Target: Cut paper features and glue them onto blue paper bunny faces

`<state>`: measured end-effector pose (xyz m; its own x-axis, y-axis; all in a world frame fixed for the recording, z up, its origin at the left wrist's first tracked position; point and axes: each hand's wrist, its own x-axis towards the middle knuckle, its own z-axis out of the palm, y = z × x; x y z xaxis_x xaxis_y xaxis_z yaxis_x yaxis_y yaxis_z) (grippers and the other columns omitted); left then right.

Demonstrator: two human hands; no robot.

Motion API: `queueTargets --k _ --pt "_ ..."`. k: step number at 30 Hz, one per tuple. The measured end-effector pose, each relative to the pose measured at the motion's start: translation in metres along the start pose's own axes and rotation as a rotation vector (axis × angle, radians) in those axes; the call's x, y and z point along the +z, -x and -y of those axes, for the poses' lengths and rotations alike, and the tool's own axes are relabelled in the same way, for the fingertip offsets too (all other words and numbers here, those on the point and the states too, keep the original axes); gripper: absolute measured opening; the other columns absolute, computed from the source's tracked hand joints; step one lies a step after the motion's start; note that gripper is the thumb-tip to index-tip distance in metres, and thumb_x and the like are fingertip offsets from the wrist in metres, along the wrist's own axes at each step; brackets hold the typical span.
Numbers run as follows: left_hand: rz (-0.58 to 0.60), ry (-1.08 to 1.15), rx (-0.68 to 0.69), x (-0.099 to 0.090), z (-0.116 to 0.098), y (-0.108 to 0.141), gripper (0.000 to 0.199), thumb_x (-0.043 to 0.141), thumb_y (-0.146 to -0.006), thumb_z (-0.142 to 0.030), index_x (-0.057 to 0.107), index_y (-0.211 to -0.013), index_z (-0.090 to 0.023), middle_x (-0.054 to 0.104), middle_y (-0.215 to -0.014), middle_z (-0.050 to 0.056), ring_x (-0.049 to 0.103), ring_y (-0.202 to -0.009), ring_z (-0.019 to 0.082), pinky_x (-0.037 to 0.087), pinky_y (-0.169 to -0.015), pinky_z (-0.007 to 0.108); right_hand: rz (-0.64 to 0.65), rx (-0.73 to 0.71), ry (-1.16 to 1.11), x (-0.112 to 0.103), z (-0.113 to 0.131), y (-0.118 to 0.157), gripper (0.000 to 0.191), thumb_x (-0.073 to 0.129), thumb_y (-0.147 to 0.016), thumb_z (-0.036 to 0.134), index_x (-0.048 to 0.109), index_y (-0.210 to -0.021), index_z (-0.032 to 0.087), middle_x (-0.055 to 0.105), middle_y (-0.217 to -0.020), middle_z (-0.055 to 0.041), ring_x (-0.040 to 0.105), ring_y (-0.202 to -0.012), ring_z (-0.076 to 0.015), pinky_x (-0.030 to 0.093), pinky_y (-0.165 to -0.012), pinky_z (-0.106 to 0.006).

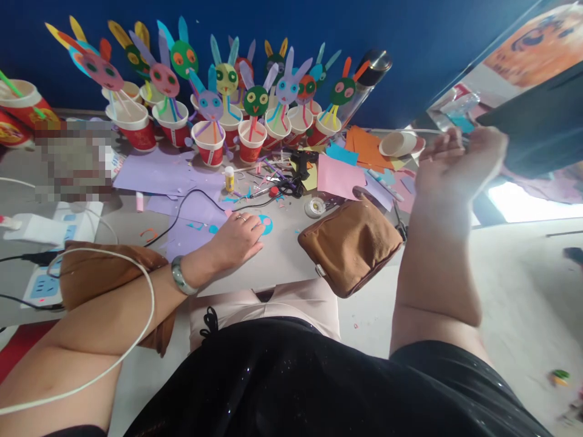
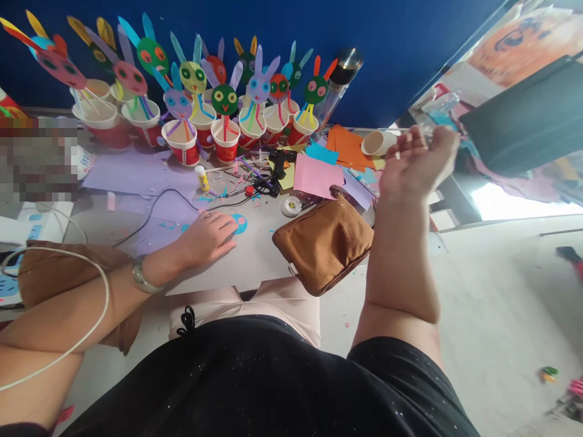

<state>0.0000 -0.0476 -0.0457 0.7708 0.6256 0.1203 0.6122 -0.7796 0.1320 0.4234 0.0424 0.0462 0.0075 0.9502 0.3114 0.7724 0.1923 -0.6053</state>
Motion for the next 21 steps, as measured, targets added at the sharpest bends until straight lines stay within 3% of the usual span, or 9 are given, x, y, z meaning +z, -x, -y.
queueTargets --k 2,3,7,9,11,13,15,17,21 --pt "-0.022 0.001 -0.051 -0.001 0.000 0.000 0.021 0.064 -0.094 -0.030 0.066 -0.108 -0.014 0.067 -0.116 0.015 0.061 -0.107 0.032 0.042 -0.087 0.043 -0.386 0.157 -0.280 0.028 0.016 0.017 0.047 0.032 -0.098 0.066 0.060 -0.105 0.029 0.064 -0.097 -0.0119 0.063 -0.083 -0.0249 0.046 -0.059 -0.038" --pt "-0.039 -0.008 -0.082 -0.002 0.001 0.000 0.020 0.062 -0.095 -0.028 0.066 -0.108 -0.014 0.067 -0.117 0.016 0.061 -0.108 0.032 0.042 -0.088 0.044 -0.408 0.165 -0.315 0.046 0.029 0.028 0.039 0.040 -0.097 0.062 0.059 -0.099 0.028 0.065 -0.092 -0.0095 0.061 -0.075 -0.0219 0.045 -0.056 -0.036" --pt "-0.103 -0.049 -0.175 -0.004 0.005 0.001 0.018 0.057 -0.096 -0.025 0.069 -0.100 -0.013 0.069 -0.109 0.016 0.063 -0.105 0.034 0.044 -0.090 0.048 0.385 -0.214 -0.061 0.102 0.085 0.063 0.029 0.057 -0.094 0.049 0.068 -0.095 0.022 0.072 -0.089 -0.0073 0.065 -0.075 -0.0190 0.055 -0.068 -0.038" --pt "-0.118 -0.051 -0.189 -0.004 0.007 0.001 0.018 0.055 -0.095 -0.024 0.070 -0.097 -0.013 0.069 -0.104 0.015 0.064 -0.102 0.033 0.045 -0.089 0.048 0.570 -0.371 0.057 0.113 0.101 0.070 0.026 0.061 -0.093 0.046 0.070 -0.093 0.021 0.073 -0.088 -0.0071 0.066 -0.077 -0.0185 0.056 -0.076 -0.040" --pt "-0.125 -0.057 -0.192 -0.004 0.007 0.000 0.017 0.055 -0.094 -0.023 0.069 -0.097 -0.014 0.070 -0.100 0.013 0.064 -0.100 0.033 0.045 -0.088 0.048 0.523 -0.415 0.072 0.114 0.109 0.069 0.023 0.062 -0.092 0.044 0.071 -0.096 0.022 0.073 -0.088 -0.0061 0.067 -0.080 -0.0188 0.056 -0.082 -0.042" --pt "-0.129 -0.067 -0.196 -0.004 0.008 0.000 0.015 0.055 -0.094 -0.022 0.068 -0.094 -0.014 0.070 -0.096 0.012 0.065 -0.098 0.033 0.045 -0.087 0.047 0.286 -0.354 -0.054 0.109 0.115 0.064 0.023 0.062 -0.093 0.042 0.068 -0.105 0.025 0.072 -0.087 -0.0040 0.067 -0.080 -0.0184 0.057 -0.081 -0.041" --pt "-0.121 -0.060 -0.170 -0.004 0.007 -0.001 0.015 0.053 -0.094 -0.020 0.067 -0.092 -0.015 0.070 -0.092 0.012 0.066 -0.095 0.031 0.045 -0.085 0.046 0.007 -0.227 -0.299 0.104 0.120 0.058 0.022 0.060 -0.093 0.041 0.064 -0.109 0.026 0.068 -0.080 -0.0005 0.063 -0.067 -0.0161 0.055 -0.068 -0.036" --pt "-0.083 -0.018 -0.066 -0.005 0.005 0.000 0.016 0.051 -0.096 -0.020 0.066 -0.091 -0.016 0.070 -0.091 0.011 0.066 -0.089 0.028 0.045 -0.078 0.041 -0.114 -0.111 -0.496 0.101 0.126 0.055 0.018 0.058 -0.094 0.041 0.062 -0.104 0.027 0.063 -0.071 0.0022 0.055 -0.054 -0.0136 0.047 -0.053 -0.030" --pt "0.008 0.106 0.269 -0.004 -0.004 0.005 0.020 0.048 -0.100 -0.027 0.064 -0.091 -0.018 0.071 -0.084 0.006 0.064 -0.070 0.019 0.039 -0.063 0.034 0.221 -0.192 -0.341 0.116 0.134 0.065 0.017 0.062 -0.093 0.039 0.069 -0.096 0.023 0.067 -0.074 -0.0009 0.058 -0.059 -0.0149 0.047 -0.057 -0.030"
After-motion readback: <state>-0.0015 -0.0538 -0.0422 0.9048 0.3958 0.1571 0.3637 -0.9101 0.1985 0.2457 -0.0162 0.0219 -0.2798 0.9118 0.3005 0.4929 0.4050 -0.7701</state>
